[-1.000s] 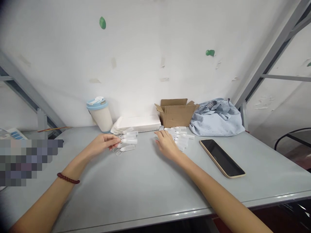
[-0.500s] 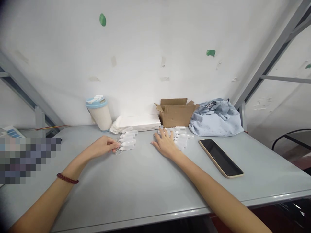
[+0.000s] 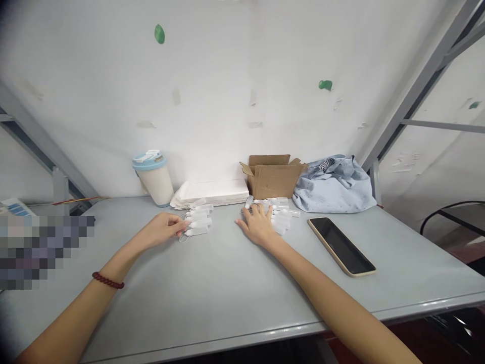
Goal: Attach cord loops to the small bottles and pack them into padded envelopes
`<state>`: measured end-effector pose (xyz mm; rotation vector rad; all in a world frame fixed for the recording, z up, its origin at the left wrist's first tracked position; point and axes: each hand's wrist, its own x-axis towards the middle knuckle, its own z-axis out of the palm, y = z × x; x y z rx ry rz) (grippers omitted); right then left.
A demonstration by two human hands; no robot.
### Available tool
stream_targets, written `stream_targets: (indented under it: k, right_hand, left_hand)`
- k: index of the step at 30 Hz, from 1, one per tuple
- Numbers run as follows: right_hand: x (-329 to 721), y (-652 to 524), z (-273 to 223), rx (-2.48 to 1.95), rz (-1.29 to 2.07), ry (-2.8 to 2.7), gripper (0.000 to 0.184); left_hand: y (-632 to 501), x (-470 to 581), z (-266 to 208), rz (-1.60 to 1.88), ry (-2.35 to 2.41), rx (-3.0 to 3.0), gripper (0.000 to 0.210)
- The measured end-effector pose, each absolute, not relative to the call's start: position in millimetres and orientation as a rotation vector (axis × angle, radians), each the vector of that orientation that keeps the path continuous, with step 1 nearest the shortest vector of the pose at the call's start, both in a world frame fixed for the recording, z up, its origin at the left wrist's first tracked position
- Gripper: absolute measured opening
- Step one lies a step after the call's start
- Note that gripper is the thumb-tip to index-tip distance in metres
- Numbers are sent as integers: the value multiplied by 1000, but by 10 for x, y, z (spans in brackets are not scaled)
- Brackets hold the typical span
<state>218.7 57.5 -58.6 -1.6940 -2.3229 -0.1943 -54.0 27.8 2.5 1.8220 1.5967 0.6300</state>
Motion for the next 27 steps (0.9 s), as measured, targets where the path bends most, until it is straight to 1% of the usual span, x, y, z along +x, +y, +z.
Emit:
stream_targets:
  k: [5,10,15,20,25,27]
  right_hand:
    - [2206,592,-583,-1623,-215,-2274,34]
    - [2300,589,-433,-1632,-278,-2133,26]
    - [2325,511,-277,-1442,-235,-1941,19]
    - [2250,399,-193,-1266,33,-1888,19]
    - [2155,247,-57,-1181,505,-1796,16]
    - [2118,189,-24,-1098,691,-1814,17]
  left_hand:
    - [261,-512,70,698,1702,1769,38]
    - [248,-495,101,784,1724,1777,36]
    - [194,-425,140,836,1690,1790,37]
    - [136,-313,106,844,1571,1838,36]
    - [47,-118,-4,823,1390,1913,30]
    - [0,-39,-37,785,1321,1915,37]
